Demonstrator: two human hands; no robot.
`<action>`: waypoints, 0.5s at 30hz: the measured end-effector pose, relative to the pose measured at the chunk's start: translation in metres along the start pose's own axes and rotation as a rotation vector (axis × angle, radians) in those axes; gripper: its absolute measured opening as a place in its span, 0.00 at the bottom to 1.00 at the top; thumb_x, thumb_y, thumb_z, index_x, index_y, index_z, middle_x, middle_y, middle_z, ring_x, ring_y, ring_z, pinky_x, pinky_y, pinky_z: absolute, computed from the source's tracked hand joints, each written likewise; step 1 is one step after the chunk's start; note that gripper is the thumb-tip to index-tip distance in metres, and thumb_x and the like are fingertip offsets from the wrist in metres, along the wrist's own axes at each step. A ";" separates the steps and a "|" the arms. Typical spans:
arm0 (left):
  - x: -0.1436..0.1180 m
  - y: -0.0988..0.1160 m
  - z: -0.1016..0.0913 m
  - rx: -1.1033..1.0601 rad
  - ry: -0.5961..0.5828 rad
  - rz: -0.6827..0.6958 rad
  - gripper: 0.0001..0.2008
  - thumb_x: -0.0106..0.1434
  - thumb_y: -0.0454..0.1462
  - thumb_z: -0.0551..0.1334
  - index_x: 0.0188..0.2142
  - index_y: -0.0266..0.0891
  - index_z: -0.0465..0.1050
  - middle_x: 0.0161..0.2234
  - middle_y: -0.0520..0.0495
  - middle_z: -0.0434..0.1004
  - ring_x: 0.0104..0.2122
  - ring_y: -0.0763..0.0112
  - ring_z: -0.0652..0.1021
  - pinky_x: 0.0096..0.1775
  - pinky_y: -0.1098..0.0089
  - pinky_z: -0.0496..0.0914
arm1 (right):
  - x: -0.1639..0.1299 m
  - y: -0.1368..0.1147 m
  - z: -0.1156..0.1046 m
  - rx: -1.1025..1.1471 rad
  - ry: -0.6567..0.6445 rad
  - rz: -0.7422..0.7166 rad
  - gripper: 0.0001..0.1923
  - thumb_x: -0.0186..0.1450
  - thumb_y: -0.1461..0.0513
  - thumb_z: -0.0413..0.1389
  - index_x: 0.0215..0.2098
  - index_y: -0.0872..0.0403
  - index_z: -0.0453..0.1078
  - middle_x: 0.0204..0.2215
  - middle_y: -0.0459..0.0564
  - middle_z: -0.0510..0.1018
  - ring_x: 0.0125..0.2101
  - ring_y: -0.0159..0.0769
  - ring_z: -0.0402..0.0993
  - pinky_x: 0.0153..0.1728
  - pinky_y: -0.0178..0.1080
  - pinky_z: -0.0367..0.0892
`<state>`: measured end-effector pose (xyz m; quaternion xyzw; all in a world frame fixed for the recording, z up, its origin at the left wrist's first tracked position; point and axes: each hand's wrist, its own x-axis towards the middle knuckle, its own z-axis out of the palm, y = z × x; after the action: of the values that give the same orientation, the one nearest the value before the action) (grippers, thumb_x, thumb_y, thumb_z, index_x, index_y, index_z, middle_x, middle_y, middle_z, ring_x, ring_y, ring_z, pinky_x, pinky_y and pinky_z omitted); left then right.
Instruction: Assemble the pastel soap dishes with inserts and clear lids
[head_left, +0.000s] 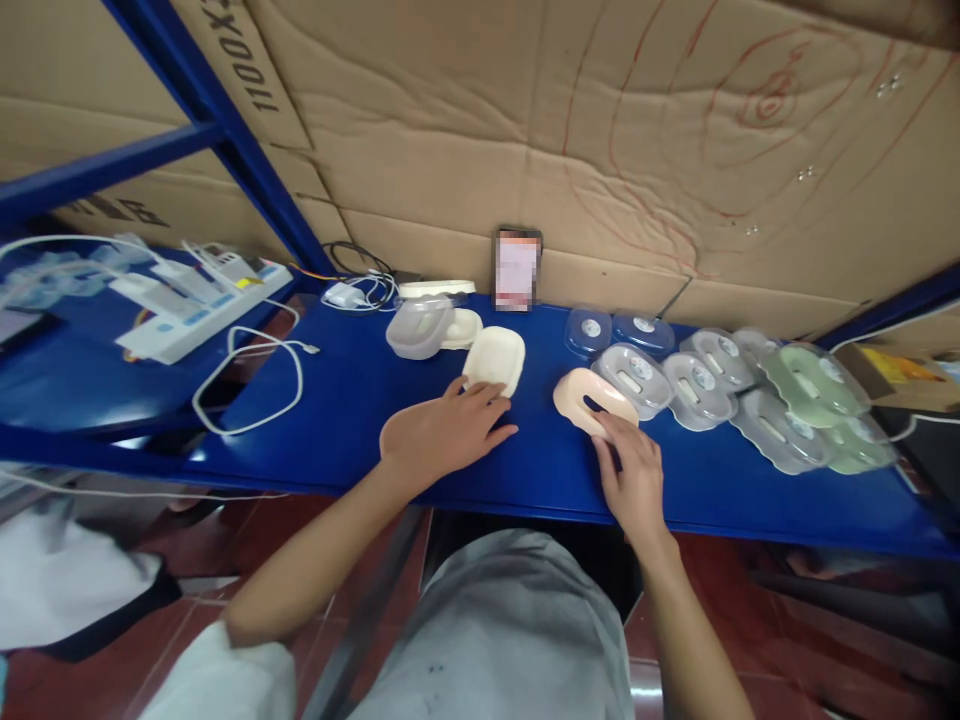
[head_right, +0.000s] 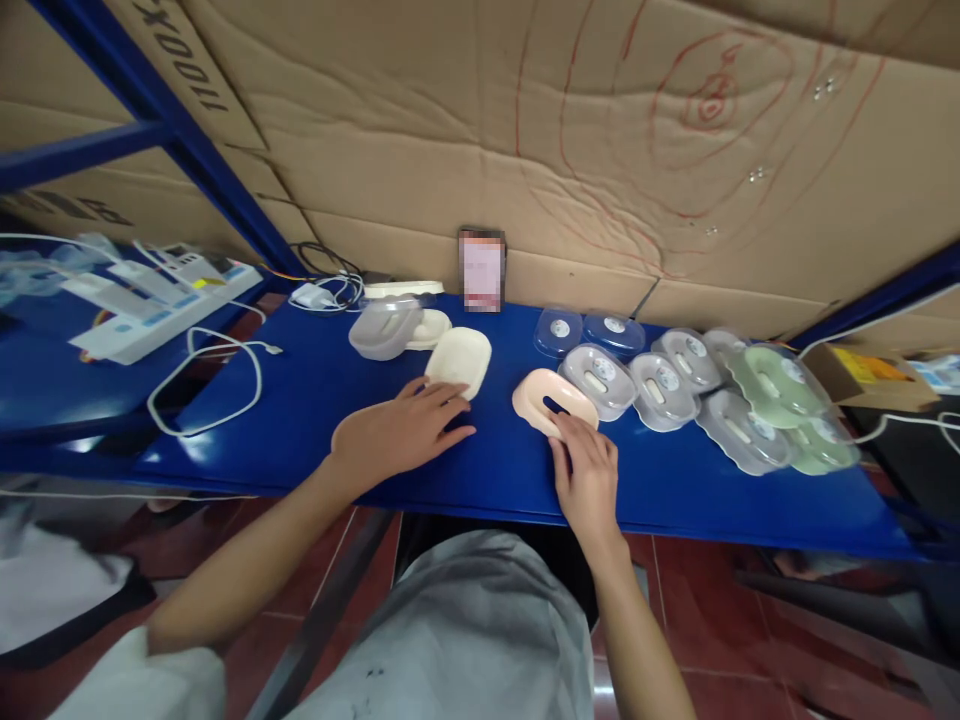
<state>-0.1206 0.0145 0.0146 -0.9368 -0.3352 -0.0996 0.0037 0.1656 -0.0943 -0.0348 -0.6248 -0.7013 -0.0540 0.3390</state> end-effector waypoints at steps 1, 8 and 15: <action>0.002 0.003 -0.001 -0.044 -0.013 0.068 0.13 0.78 0.42 0.60 0.53 0.38 0.78 0.60 0.37 0.79 0.60 0.51 0.79 0.65 0.49 0.68 | 0.000 0.000 0.000 0.018 0.019 0.013 0.17 0.79 0.59 0.53 0.64 0.48 0.71 0.58 0.54 0.83 0.59 0.47 0.79 0.56 0.50 0.68; -0.004 0.006 -0.002 -0.277 -0.003 0.337 0.15 0.76 0.29 0.57 0.52 0.46 0.78 0.57 0.50 0.83 0.62 0.67 0.79 0.69 0.59 0.67 | 0.004 -0.002 -0.002 0.122 -0.054 -0.101 0.19 0.79 0.63 0.53 0.66 0.46 0.70 0.62 0.54 0.80 0.64 0.47 0.74 0.64 0.55 0.66; -0.052 -0.016 0.008 0.069 0.217 0.019 0.12 0.76 0.37 0.63 0.56 0.44 0.78 0.61 0.39 0.80 0.58 0.52 0.82 0.63 0.47 0.71 | 0.032 0.002 0.002 0.276 -0.269 -0.242 0.18 0.79 0.62 0.51 0.65 0.46 0.70 0.65 0.51 0.77 0.70 0.45 0.66 0.72 0.59 0.62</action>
<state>-0.1682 -0.0054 -0.0036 -0.9229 -0.3274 -0.1890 0.0734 0.1671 -0.0663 -0.0193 -0.4853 -0.8109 0.0860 0.3156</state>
